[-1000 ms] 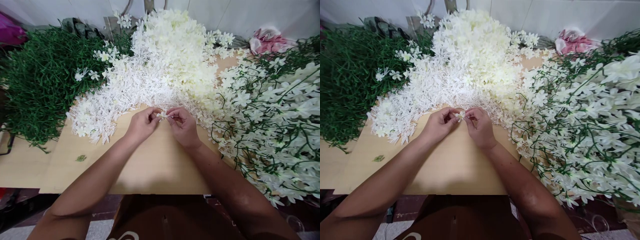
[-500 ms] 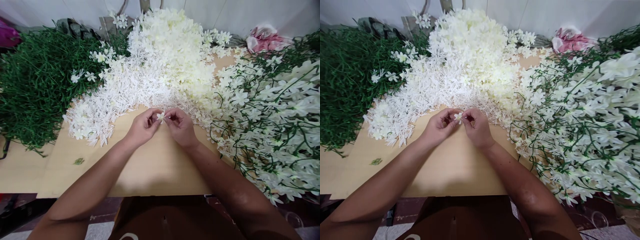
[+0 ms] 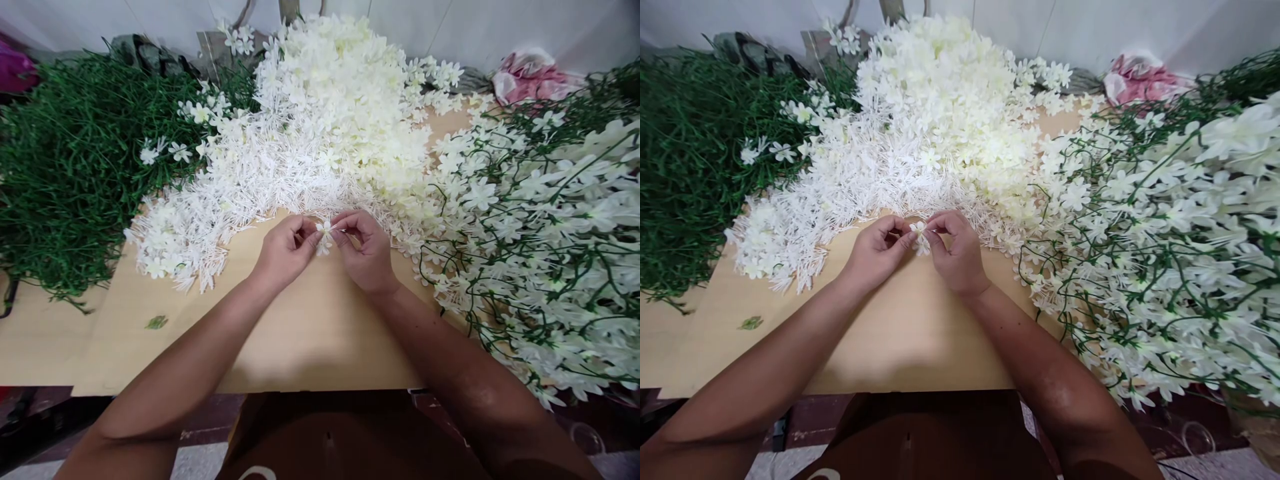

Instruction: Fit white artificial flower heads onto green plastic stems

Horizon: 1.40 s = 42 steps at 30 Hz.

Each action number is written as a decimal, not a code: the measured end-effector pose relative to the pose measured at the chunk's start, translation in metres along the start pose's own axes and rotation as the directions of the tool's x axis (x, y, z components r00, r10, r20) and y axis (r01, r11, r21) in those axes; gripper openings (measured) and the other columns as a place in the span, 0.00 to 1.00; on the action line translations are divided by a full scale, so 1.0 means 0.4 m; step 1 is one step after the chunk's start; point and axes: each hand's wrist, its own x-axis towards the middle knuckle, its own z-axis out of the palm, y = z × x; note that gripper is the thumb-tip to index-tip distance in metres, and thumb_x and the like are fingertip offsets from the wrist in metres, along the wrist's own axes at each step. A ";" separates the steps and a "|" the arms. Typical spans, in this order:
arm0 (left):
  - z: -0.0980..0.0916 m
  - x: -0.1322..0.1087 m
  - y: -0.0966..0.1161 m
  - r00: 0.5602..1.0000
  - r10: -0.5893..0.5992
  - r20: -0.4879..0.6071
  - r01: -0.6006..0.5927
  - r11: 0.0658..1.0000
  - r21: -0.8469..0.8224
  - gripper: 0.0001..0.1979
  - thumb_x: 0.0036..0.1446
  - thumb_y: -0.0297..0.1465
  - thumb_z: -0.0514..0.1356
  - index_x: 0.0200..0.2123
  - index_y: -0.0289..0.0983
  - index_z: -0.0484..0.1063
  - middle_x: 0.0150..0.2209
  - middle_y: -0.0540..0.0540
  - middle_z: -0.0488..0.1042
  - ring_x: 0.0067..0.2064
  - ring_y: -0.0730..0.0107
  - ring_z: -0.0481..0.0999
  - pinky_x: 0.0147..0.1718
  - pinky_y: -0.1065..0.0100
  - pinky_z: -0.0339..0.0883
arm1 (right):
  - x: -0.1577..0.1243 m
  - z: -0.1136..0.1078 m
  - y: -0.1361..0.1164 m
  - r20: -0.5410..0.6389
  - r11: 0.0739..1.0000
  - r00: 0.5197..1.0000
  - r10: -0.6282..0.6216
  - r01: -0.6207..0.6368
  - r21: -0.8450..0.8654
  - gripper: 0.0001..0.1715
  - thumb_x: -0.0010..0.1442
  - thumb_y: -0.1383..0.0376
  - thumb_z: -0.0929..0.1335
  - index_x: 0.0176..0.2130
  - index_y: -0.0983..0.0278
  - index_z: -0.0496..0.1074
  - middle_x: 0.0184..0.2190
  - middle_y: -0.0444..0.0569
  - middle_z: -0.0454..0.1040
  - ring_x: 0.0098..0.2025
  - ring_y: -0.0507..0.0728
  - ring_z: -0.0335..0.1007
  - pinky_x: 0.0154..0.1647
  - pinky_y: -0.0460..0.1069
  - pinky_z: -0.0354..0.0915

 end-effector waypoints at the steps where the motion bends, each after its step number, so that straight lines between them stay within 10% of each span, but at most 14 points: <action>1: 0.001 -0.001 0.004 1.000 -0.014 0.000 0.014 1.000 -0.002 0.09 0.53 0.36 0.61 0.28 0.37 0.68 0.25 0.52 0.68 0.25 0.75 0.65 0.25 0.72 0.59 | 0.000 -0.001 -0.001 -0.009 0.999 1.000 -0.027 0.027 -0.028 0.03 0.59 0.66 0.68 0.32 0.61 0.68 0.36 0.49 0.73 0.41 0.55 0.72 0.43 0.53 0.71; 9: 0.016 -0.008 0.006 0.998 0.030 0.054 -0.024 0.994 -0.105 0.10 0.55 0.37 0.61 0.29 0.38 0.66 0.24 0.52 0.67 0.26 0.75 0.65 0.26 0.72 0.60 | -0.001 -0.003 -0.002 0.022 0.917 0.962 -0.271 0.264 -0.300 0.05 0.61 0.68 0.65 0.32 0.61 0.67 0.37 0.51 0.72 0.40 0.57 0.72 0.43 0.55 0.69; 21: 0.010 -0.001 -0.007 0.996 0.050 0.075 -0.036 0.983 -0.178 0.06 0.54 0.33 0.61 0.30 0.37 0.69 0.27 0.50 0.69 0.30 0.72 0.66 0.31 0.70 0.62 | -0.007 0.000 -0.002 0.075 0.998 0.996 0.058 -0.057 -0.023 0.03 0.59 0.65 0.67 0.32 0.61 0.67 0.40 0.51 0.76 0.42 0.55 0.75 0.43 0.52 0.73; 42: 0.015 0.005 -0.002 0.996 -0.027 0.087 0.050 0.960 -0.275 0.12 0.50 0.36 0.66 0.28 0.37 0.66 0.23 0.53 0.64 0.26 0.75 0.63 0.27 0.72 0.59 | -0.006 0.004 -0.002 0.021 0.985 0.997 -0.071 0.074 -0.155 0.05 0.60 0.66 0.66 0.31 0.60 0.67 0.37 0.50 0.76 0.39 0.55 0.74 0.39 0.51 0.74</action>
